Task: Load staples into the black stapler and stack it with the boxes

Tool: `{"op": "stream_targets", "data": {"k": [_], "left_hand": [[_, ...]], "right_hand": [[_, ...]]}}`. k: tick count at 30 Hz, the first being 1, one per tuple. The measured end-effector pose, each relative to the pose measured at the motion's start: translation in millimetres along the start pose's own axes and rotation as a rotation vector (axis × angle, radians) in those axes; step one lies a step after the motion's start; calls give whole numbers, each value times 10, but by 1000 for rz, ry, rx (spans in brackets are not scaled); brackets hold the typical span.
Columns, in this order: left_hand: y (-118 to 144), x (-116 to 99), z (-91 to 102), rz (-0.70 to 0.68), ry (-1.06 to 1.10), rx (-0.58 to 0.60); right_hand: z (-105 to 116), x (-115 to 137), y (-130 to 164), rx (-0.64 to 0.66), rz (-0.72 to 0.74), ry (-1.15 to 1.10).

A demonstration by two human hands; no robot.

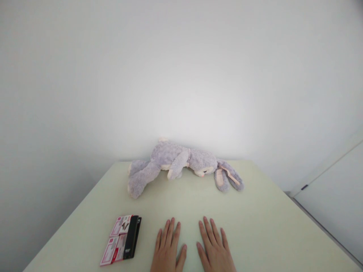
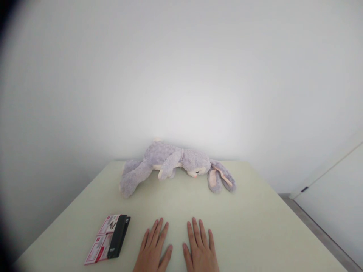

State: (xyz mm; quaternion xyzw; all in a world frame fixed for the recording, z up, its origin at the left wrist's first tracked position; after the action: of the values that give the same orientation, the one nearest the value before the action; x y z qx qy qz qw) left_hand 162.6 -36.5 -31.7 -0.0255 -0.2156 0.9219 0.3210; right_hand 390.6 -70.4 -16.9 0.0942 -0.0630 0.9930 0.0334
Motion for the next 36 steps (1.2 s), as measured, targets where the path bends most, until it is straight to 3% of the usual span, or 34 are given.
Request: {"op": "stream_targets", "data": {"k": [8, 17, 36], "left_hand": [[8, 18, -84, 9, 24, -45], [-2, -24, 10, 30, 33, 13], [-12, -44, 73, 47, 58, 19]], "right_hand": [[-47, -9, -23, 12, -8, 5], [-2, 10, 6, 0, -8, -4], [14, 13, 14, 16, -11, -6]]}}
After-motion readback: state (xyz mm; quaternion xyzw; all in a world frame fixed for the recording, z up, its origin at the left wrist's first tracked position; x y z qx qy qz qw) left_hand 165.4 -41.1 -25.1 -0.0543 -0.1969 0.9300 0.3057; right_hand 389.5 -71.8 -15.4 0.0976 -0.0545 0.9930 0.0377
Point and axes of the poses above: each hand's wrist, its own y-axis away from the middle knuckle, its own z-axis out of the back of the hand, x = y × z, the point moved 1 cm from there along -y, towards the middle knuckle, and after that the axes turned 10 degrees about -z, right-handed, at the moved point
